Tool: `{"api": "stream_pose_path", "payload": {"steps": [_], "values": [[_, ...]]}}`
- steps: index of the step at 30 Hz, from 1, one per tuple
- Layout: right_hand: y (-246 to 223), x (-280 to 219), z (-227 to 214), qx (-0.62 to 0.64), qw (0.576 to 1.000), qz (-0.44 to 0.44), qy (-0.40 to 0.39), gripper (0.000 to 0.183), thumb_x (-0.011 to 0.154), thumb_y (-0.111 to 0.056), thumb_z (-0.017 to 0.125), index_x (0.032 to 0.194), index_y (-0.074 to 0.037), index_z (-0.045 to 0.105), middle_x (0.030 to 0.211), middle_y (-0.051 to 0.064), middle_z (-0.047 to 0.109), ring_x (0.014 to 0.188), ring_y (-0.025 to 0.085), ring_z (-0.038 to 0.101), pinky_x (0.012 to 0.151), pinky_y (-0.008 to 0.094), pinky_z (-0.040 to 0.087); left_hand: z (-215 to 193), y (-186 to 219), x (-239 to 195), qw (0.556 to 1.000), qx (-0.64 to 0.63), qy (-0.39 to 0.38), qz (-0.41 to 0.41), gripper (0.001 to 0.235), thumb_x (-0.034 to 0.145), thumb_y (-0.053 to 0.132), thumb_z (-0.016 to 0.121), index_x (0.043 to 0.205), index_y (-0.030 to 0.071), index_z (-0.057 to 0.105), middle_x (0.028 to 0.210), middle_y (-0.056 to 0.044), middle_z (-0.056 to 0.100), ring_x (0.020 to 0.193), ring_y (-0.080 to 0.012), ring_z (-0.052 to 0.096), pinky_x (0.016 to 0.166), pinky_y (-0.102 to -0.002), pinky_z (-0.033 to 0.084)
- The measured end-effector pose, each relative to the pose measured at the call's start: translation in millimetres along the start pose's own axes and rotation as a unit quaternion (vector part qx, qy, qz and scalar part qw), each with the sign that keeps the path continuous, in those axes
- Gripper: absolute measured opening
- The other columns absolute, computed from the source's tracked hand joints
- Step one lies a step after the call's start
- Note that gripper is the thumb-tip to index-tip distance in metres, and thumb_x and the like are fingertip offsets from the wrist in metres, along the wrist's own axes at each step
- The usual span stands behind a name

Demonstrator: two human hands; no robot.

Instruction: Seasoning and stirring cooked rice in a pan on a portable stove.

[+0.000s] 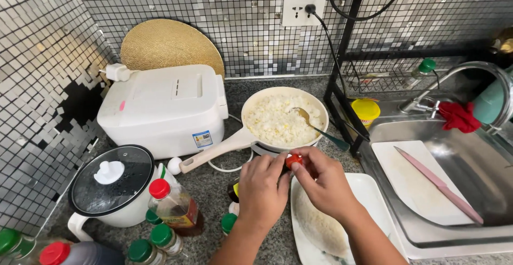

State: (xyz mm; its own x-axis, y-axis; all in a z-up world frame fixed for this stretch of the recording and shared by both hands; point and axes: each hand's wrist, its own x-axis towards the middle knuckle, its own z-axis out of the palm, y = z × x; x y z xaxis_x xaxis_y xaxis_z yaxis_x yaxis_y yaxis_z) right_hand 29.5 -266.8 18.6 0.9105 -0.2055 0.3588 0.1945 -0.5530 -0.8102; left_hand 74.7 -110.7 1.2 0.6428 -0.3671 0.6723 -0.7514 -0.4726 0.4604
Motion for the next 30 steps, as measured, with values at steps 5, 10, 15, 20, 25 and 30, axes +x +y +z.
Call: {"api": "stream_pose_path", "payload": {"steps": [5,10,15,20,25,30], "values": [[-1,2,2,-0.057,0.998,-0.023,0.007,0.019,0.093,-0.017,0.063,0.107,-0.004,0.065,0.083,0.013,0.074,0.072,0.023,0.072,0.066,0.034,0.057,8,3,-4,1.000,0.012,0.004,0.004,0.040,0.080,0.010,0.076,0.119,0.004,0.071,0.094,-0.008,0.063,0.094,-0.0287,0.063,0.089,-0.045,0.045],[10,7,6,-0.087,0.996,-0.028,0.003,0.016,0.094,-0.016,0.057,0.101,-0.002,0.060,0.085,0.019,0.073,0.079,0.034,0.073,0.072,0.041,0.057,16,2,-8,1.000,0.004,-0.017,-0.019,0.043,0.078,0.008,0.076,0.121,0.004,0.070,0.096,-0.009,0.063,0.096,-0.0287,0.063,0.087,-0.045,0.044],[55,11,8,0.095,0.993,0.068,0.011,0.020,0.099,-0.013,0.045,0.101,0.000,0.061,0.073,0.011,0.064,0.062,0.022,0.059,0.057,0.036,0.048,18,6,-8,0.999,-0.039,0.010,-0.024,0.045,0.077,0.011,0.079,0.121,0.001,0.070,0.098,-0.011,0.066,0.097,-0.0323,0.063,0.085,-0.046,0.045],[63,15,-6,0.500,0.849,0.154,-0.080,0.029,0.104,-0.019,0.044,0.112,0.002,0.062,0.071,0.004,0.057,0.049,0.010,0.044,0.044,0.027,0.038,20,5,0,0.968,-0.221,0.015,-0.115,0.031,0.085,0.015,0.078,0.114,0.004,0.073,0.098,-0.011,0.072,0.090,-0.0289,0.072,0.077,-0.038,0.055],[72,5,-5,0.497,0.846,0.161,-0.105,0.033,0.100,-0.014,0.052,0.128,0.004,0.058,0.101,0.008,0.064,0.076,0.012,0.058,0.064,0.028,0.050,27,6,7,0.943,-0.243,0.004,-0.229,0.025,0.086,0.018,0.082,0.107,0.004,0.078,0.087,-0.012,0.072,0.080,-0.0199,0.069,0.073,-0.034,0.055],[41,-14,-12,0.409,0.869,0.200,-0.195,0.069,0.074,0.001,0.060,0.142,-0.005,0.047,0.123,0.009,0.064,0.108,0.018,0.064,0.088,0.036,0.057,38,12,21,0.805,-0.525,0.040,-0.273,0.025,0.091,0.016,0.078,0.111,0.000,0.078,0.101,-0.009,0.076,0.087,-0.0083,0.066,0.079,-0.026,0.054]]}}
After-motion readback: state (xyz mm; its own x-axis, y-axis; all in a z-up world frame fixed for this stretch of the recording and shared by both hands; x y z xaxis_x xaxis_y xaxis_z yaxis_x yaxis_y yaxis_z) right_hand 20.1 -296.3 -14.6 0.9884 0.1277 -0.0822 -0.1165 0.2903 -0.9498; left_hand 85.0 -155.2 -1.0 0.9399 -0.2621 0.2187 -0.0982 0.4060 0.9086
